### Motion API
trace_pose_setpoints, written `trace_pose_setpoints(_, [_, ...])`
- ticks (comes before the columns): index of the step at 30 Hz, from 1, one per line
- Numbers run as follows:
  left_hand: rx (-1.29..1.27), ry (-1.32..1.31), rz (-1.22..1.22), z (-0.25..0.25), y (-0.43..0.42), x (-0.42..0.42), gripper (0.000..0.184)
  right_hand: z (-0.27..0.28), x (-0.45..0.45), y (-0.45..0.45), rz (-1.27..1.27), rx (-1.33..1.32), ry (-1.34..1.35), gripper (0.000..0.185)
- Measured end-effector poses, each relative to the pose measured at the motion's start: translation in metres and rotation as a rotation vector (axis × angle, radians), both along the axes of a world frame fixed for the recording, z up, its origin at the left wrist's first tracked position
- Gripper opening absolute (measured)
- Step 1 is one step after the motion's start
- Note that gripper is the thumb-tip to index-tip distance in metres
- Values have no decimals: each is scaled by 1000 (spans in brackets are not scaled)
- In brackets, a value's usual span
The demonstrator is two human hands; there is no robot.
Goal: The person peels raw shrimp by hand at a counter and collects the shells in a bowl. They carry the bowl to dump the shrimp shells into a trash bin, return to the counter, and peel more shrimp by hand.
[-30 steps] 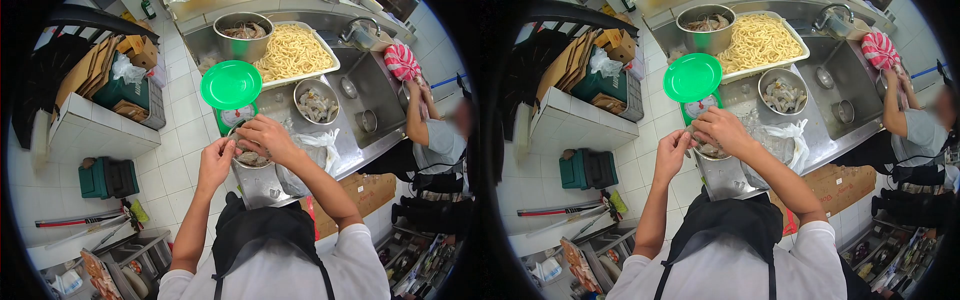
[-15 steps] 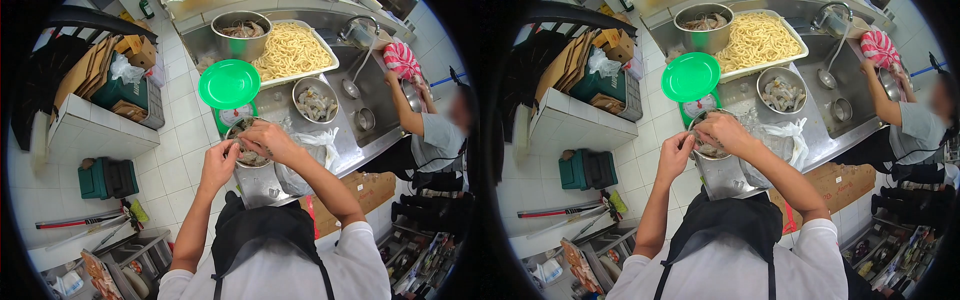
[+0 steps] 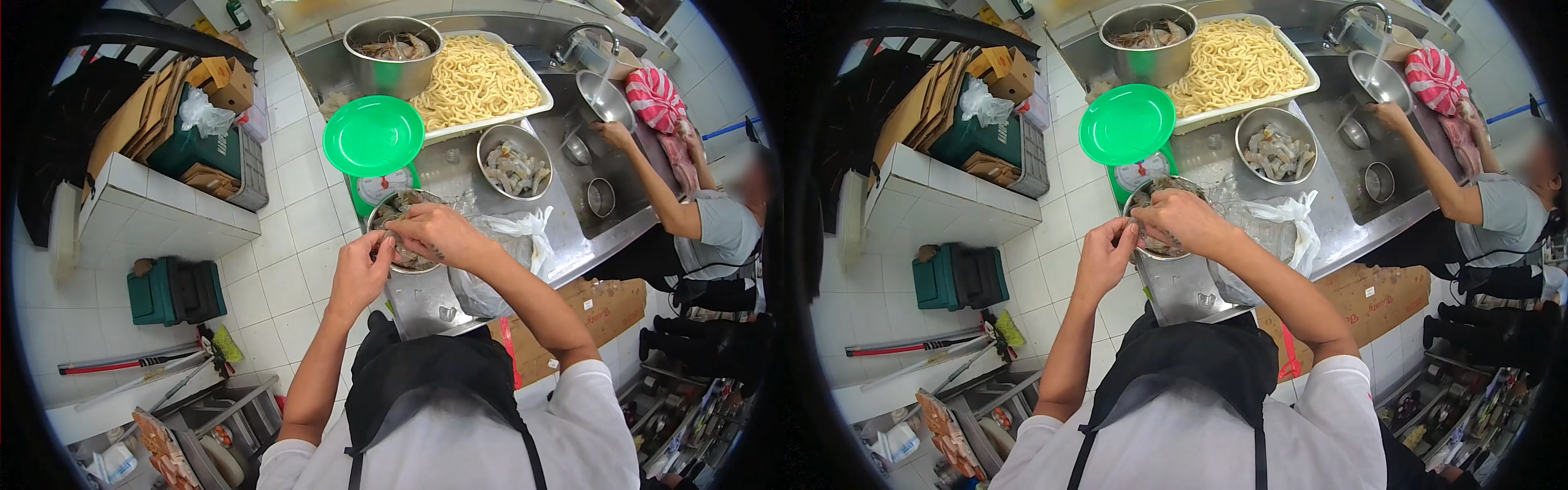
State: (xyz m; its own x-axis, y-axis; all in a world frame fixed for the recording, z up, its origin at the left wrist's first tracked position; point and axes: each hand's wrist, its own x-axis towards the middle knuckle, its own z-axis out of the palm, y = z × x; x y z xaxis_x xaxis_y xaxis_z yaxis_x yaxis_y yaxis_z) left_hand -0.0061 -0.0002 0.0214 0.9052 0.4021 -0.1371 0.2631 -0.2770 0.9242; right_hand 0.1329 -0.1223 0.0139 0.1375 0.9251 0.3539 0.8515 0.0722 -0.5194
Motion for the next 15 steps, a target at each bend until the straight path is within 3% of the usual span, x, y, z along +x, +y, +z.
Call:
trace_pose_setpoints(2, [-9,-29,8,-3,0,0,24,-6,0,1,-9,12,33,20])
trace_pose_setpoints(7, [-20,18,67,4,2,0,24,-5,-5,-2,-74,56,149,30])
trace_pose_setpoints(15, [-30,-4,57,3,-1,2,24,-14,-6,-3,-108,23,90,30])
